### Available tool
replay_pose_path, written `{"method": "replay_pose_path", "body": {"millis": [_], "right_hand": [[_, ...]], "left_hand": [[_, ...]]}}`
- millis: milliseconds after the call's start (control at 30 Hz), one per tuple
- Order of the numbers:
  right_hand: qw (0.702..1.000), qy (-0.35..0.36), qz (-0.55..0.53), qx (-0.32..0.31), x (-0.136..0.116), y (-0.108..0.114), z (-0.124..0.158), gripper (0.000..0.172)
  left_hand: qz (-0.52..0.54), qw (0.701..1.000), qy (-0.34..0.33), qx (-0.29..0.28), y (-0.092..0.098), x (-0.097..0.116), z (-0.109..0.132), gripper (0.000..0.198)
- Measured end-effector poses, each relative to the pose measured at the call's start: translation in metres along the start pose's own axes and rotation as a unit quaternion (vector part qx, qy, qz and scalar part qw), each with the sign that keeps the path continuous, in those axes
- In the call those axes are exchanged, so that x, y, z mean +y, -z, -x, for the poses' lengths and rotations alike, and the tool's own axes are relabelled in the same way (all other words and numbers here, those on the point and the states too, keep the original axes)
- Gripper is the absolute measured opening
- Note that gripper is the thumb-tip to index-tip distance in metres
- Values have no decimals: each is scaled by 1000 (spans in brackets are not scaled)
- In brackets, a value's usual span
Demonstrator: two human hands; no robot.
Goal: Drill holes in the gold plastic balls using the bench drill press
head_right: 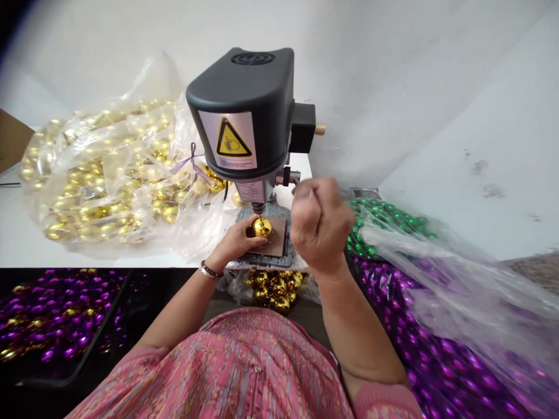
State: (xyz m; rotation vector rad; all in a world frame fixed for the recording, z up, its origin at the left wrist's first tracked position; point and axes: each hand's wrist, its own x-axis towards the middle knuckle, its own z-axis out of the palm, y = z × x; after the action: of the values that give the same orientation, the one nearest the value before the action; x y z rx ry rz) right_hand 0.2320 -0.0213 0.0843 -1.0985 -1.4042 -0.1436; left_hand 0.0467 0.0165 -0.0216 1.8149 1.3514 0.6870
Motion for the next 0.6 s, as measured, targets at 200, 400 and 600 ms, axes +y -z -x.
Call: {"method": "replay_pose_path", "body": {"millis": [200,400,600], "right_hand": [[992,-102,-72,-29,-11,-3,-34,31],[991,-114,-65,-32,-6,-1,-21,31],[993,-97,-55,-32,-7,1,-19,32]], "left_hand": [[-20,995,-35,-93,12,7,32,61],[27,981,-50,-187,32,6,44,68],[-26,978,35,203,94,-19,-19,36]]}}
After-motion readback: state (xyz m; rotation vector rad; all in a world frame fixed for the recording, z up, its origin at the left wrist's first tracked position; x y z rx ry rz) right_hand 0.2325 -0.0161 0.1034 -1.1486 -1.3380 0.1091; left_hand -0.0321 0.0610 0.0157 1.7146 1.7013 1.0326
